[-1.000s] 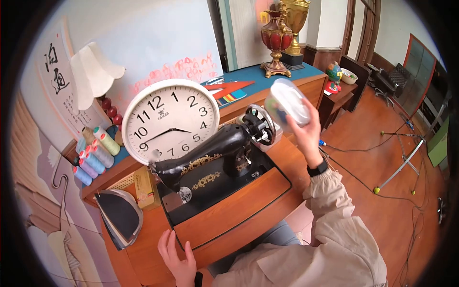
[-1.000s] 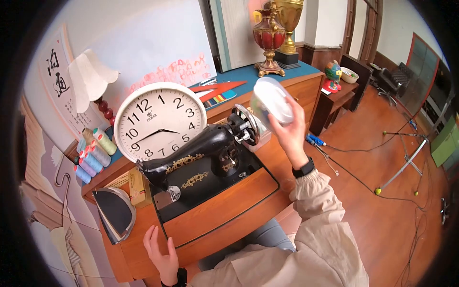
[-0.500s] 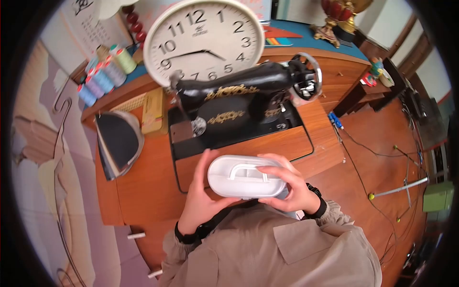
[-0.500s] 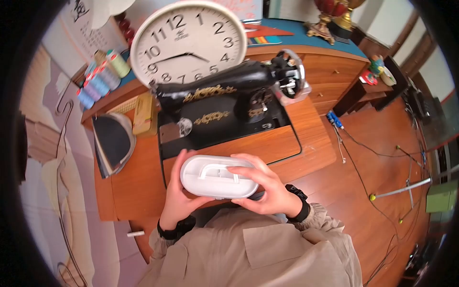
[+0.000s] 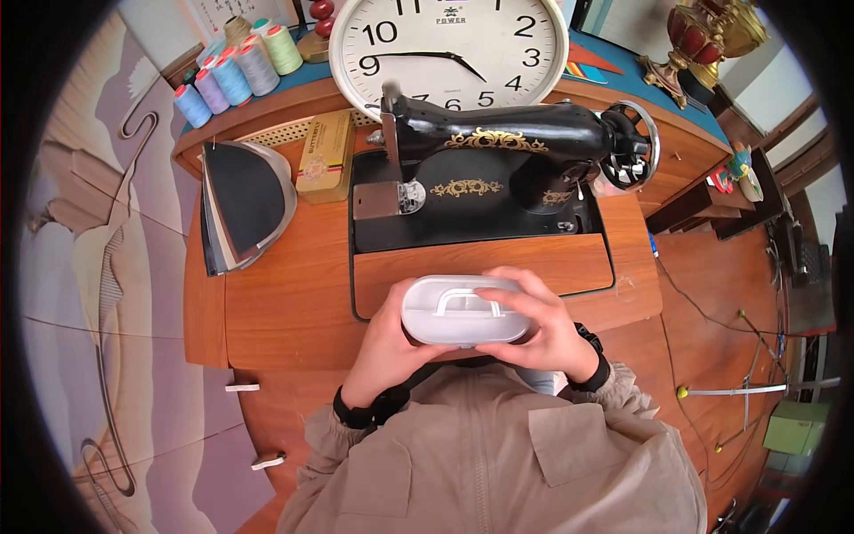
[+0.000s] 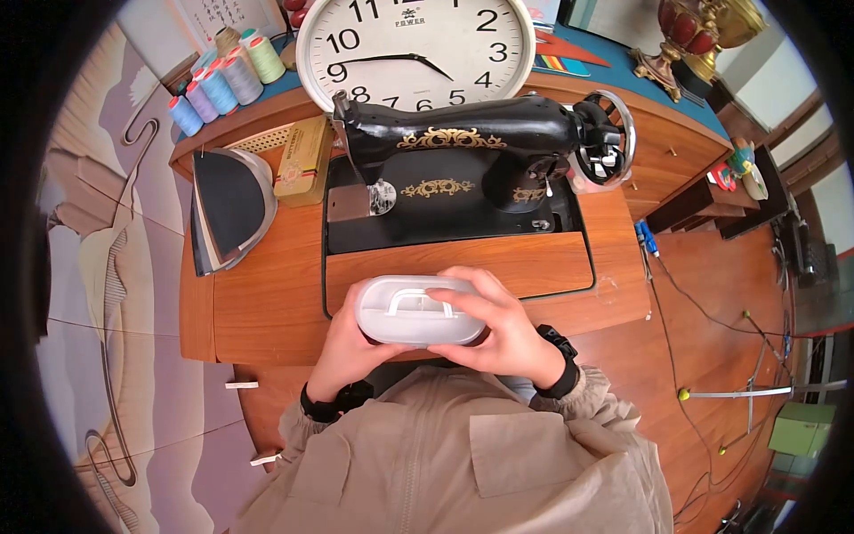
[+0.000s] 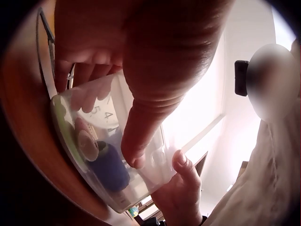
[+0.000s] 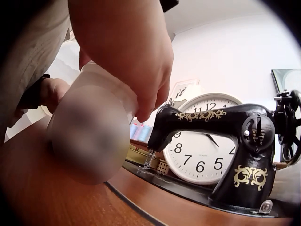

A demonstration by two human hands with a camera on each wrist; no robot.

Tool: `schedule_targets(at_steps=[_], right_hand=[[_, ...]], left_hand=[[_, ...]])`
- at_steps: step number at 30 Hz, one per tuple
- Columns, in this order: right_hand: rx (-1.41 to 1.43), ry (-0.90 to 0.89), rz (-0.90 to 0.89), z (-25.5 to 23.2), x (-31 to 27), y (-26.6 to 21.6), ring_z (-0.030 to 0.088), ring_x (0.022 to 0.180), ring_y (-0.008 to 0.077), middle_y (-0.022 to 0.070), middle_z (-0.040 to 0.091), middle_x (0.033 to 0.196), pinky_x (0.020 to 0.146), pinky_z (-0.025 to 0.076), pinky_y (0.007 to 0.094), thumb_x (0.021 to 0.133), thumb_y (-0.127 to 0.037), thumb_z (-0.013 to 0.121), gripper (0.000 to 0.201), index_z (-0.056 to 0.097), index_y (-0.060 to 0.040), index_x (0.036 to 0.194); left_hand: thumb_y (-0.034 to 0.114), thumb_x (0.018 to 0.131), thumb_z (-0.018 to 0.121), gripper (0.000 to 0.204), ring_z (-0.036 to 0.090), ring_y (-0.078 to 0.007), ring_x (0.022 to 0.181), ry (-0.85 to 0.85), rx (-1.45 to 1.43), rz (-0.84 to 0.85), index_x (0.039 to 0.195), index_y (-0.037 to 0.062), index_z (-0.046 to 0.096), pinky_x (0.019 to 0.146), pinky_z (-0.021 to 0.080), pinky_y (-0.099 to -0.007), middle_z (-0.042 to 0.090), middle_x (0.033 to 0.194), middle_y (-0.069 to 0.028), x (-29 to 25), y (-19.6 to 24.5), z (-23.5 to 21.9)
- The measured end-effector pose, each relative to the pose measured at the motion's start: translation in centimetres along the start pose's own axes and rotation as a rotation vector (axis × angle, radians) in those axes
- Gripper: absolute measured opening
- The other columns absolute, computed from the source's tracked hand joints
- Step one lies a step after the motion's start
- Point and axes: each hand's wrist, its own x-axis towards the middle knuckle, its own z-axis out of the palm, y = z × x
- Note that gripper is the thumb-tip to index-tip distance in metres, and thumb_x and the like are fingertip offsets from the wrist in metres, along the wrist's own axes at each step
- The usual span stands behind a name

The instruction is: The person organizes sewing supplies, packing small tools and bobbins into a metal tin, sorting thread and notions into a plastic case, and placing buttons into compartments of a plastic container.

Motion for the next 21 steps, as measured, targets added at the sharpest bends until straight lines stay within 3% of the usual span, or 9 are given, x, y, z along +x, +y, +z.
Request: schedule_targets(at_steps=[7,12,13,15,18,21], right_hand=[[-0.025,-0.043,0.044,-0.7,0.6,-1.2,0.060,0.114,0.0370,0.0180,0.057,0.127,0.095,0.051,0.0423,0.071,-0.014,0.088,0.061,0.065,-0.0080,0.127],[-0.353,-0.075,-0.081,0.1,2.2,-2.8,0.060,0.109,0.0370,0.0157,0.059,0.124,0.092,0.052,0.0434,0.067,-0.021,0.089,0.066,0.064,-0.0097,0.127],[-0.353,-0.075,-0.081,0.2,2.1,-2.6,0.060,0.109,0.0370,0.0157,0.059,0.124,0.092,0.052,0.0434,0.067,-0.021,0.089,0.066,0.064,-0.0097,0.127],[-0.257,-0.068,-0.090,0.5,2.0,-1.7,0.061,0.107,0.0358,0.0141,0.060,0.123,0.090,0.053,0.0434,0.066,-0.022,0.089,0.065,0.065,-0.0095,0.125],[-0.214,-0.009,-0.126,0.6,1.9,-1.2,0.064,0.100,0.0342,0.0154,0.064,0.122,0.086,0.054,0.0418,0.064,-0.023,0.092,0.061,0.069,-0.0081,0.119],[-0.237,-0.019,-0.144,0.6,1.7,-1.1,0.063,0.103,0.0341,0.0139,0.062,0.122,0.086,0.055,0.0423,0.065,-0.021,0.090,0.059,0.068,-0.0104,0.118]], left_hand=[[0.014,0.068,0.093,0.081,0.064,-0.0230,0.115,-0.005,0.023,0.008,0.134,0.0037,0.047,0.096,0.051,-0.0373,0.063,0.123,-0.0110,0.0,-0.6,0.2],[0.019,0.067,0.095,0.082,0.063,-0.0239,0.114,-0.012,0.009,-0.028,0.133,0.0048,0.047,0.096,0.051,-0.0378,0.062,0.123,-0.0108,-0.2,-0.4,0.3],[0.019,0.067,0.095,0.082,0.063,-0.0239,0.114,-0.013,0.009,-0.028,0.133,0.0048,0.047,0.096,0.051,-0.0378,0.062,0.123,-0.0108,-0.2,-0.4,0.4],[0.019,0.070,0.092,0.078,0.063,-0.0321,0.115,0.007,0.017,0.010,0.132,0.0056,0.046,0.093,0.052,-0.0411,0.061,0.123,-0.0156,-0.2,-0.5,0.4],[0.020,0.070,0.092,0.078,0.063,-0.0327,0.115,0.016,-0.007,0.009,0.132,0.0056,0.046,0.093,0.052,-0.0412,0.061,0.124,-0.0158,-0.4,-0.4,0.6],[0.020,0.071,0.092,0.079,0.063,-0.0329,0.115,0.021,-0.005,0.021,0.133,0.0059,0.045,0.094,0.052,-0.0412,0.061,0.124,-0.0160,-0.5,-0.8,0.8]])
